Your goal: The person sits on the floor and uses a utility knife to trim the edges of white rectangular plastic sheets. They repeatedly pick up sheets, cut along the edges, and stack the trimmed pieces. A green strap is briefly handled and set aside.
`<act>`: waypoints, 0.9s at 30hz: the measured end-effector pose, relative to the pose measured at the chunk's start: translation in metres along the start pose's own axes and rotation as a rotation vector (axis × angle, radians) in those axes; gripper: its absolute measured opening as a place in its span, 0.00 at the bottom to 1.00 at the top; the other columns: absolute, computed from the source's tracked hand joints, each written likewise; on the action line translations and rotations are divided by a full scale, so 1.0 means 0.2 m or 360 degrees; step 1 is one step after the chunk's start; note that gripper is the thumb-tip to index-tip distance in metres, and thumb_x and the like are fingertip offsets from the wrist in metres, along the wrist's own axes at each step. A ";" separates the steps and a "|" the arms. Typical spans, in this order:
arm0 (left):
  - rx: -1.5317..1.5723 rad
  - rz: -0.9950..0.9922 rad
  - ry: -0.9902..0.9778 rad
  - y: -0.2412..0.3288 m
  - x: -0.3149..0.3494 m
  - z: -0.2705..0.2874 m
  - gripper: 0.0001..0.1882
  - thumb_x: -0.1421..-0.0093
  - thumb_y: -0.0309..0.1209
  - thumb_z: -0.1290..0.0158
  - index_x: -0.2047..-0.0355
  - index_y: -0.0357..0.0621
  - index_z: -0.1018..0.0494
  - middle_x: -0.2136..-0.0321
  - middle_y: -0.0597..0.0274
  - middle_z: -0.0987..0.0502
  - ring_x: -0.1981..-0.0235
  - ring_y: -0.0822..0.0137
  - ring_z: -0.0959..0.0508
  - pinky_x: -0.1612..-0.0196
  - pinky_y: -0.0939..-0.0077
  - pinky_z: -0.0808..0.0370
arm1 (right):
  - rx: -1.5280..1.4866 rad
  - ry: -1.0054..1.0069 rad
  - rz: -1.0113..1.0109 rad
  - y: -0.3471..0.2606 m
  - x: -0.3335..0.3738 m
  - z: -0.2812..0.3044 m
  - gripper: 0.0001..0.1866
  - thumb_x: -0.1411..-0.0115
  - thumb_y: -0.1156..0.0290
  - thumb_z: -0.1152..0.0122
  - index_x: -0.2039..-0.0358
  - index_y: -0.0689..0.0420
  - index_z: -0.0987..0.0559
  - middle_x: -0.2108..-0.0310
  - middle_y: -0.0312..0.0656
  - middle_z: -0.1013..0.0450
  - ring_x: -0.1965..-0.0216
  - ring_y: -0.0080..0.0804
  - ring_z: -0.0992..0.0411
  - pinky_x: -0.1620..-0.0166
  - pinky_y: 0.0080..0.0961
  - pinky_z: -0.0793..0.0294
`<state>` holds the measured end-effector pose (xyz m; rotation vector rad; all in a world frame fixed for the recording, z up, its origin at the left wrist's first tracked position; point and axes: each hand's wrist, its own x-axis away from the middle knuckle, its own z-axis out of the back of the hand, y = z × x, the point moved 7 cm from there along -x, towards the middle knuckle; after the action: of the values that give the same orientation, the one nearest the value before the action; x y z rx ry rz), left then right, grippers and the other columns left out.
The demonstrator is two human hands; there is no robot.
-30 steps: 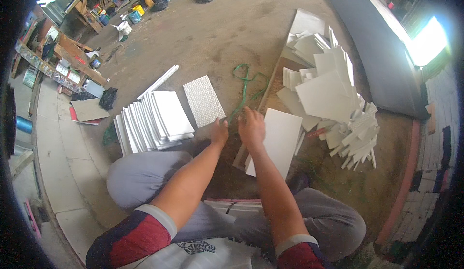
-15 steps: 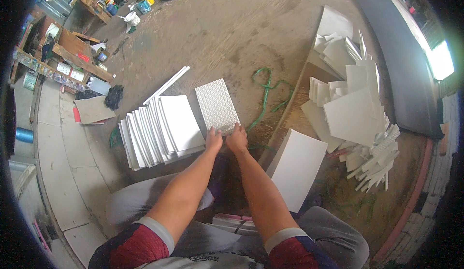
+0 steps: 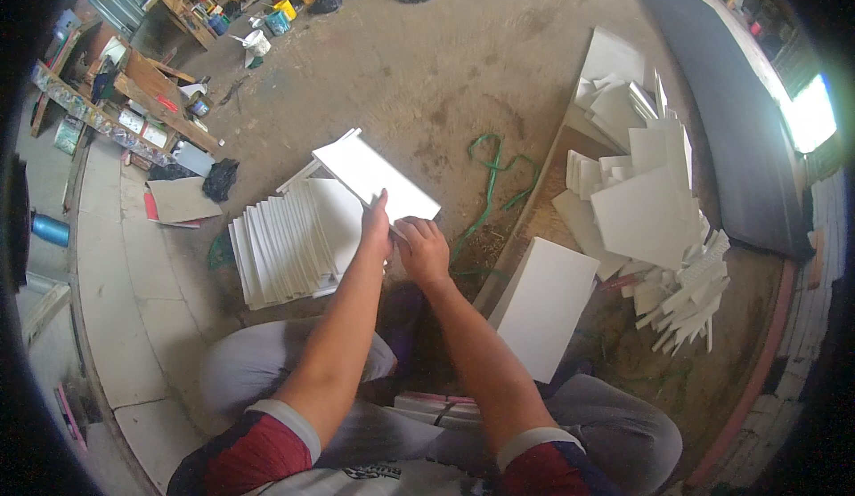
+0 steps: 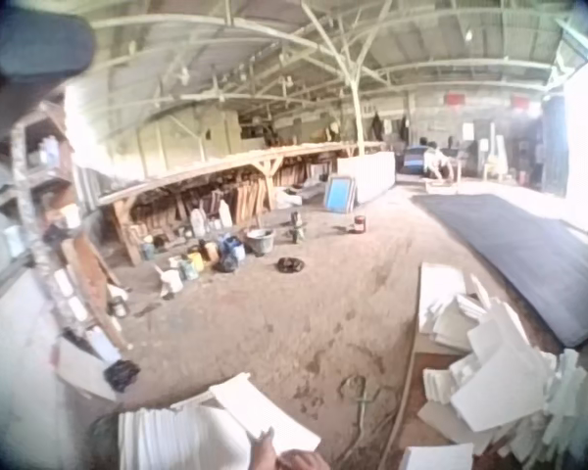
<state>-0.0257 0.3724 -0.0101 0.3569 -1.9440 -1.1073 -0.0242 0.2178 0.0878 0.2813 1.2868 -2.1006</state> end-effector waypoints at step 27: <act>-0.0382 -0.0065 -0.1251 0.15 0.77 -0.57 0.32 0.40 0.30 0.39 0.37 0.32 0.33 0.46 0.47 0.23 0.45 0.58 0.22 0.43 0.63 0.26 | 0.0030 0.0435 -0.0899 0.36 -0.09 1.00 0.39 0.31 0.56 0.39 0.26 0.55 0.43 0.40 0.56 0.30 0.43 0.43 0.29 0.42 0.38 0.29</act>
<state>-0.0239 0.2335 0.1242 -0.2142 -2.4233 -1.6532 0.0641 0.0327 0.1435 0.2369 1.6536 -2.6138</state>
